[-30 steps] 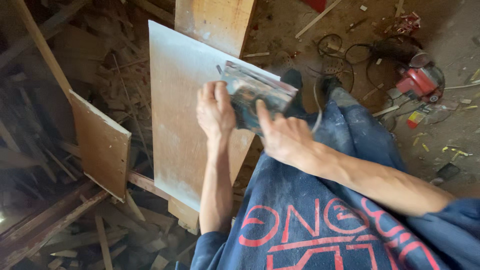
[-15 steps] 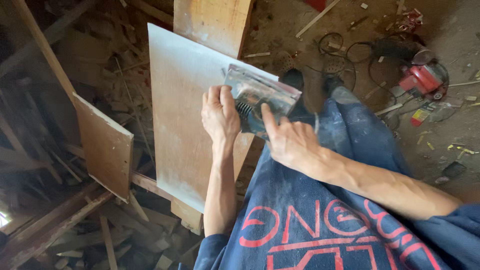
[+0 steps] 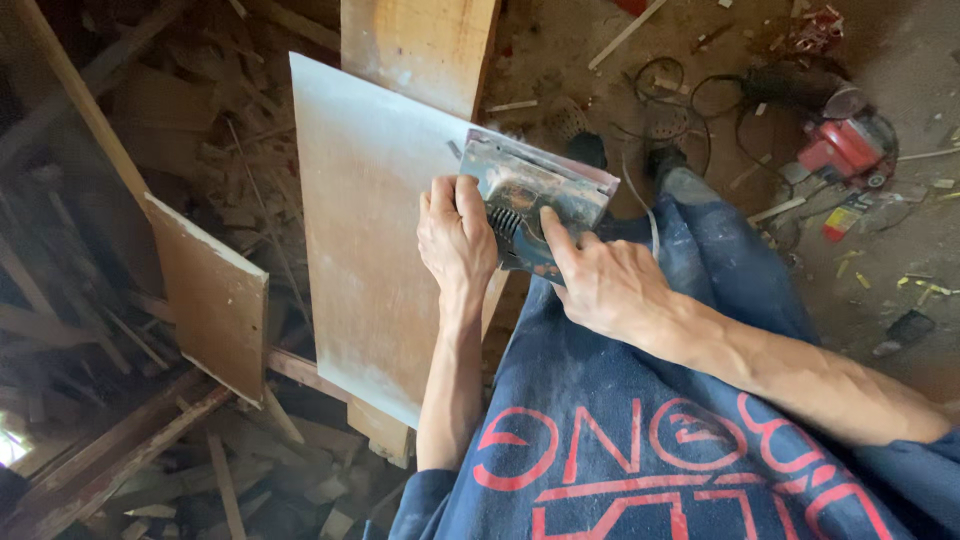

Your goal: The person uses an electric sander to smooth the surface of a rectangular wooden board resting on a workbench. The person moves the sander back and forth across the board, covering different areas to even out the surface.

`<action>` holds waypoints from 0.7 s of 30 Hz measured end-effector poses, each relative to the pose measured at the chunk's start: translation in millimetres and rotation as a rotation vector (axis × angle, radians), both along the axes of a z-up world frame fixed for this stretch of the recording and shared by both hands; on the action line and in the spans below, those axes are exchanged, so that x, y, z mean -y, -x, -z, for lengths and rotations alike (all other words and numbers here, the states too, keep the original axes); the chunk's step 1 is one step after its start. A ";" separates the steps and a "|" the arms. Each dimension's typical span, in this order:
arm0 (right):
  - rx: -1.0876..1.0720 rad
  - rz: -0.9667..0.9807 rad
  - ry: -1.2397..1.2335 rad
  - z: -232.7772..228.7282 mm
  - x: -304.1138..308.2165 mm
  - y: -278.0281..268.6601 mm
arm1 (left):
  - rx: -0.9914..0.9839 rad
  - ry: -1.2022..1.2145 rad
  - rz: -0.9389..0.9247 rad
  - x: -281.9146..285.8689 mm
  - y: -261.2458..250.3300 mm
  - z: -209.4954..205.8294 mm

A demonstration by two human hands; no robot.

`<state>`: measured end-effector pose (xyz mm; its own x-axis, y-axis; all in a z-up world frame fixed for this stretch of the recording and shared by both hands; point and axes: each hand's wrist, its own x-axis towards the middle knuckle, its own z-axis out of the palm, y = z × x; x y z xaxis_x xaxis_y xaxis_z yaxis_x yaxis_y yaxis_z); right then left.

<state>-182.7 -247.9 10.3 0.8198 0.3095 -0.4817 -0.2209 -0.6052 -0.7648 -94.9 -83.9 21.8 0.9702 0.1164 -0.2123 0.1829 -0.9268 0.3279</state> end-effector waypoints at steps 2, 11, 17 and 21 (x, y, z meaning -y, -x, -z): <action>0.002 -0.009 0.000 -1.7 -0.4 -0.8 | -0.001 -0.012 0.023 -0.3 -0.1 -1.6; -0.015 -0.027 0.001 1.2 0.4 8.0 | 0.019 0.016 -0.005 -0.1 9.9 -3.1; -0.012 -0.024 0.004 -4.1 7.8 7.5 | 0.013 0.030 -0.004 10.4 16.7 -5.4; -0.009 -0.010 0.040 -0.9 8.9 12.1 | 0.016 0.043 -0.011 9.4 15.9 -1.6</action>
<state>-194.8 -256.9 11.2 0.8123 0.2976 -0.5016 -0.2218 -0.6378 -0.7376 -110.8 -93.3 23.4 0.9723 0.1180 -0.2016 0.1873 -0.9097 0.3706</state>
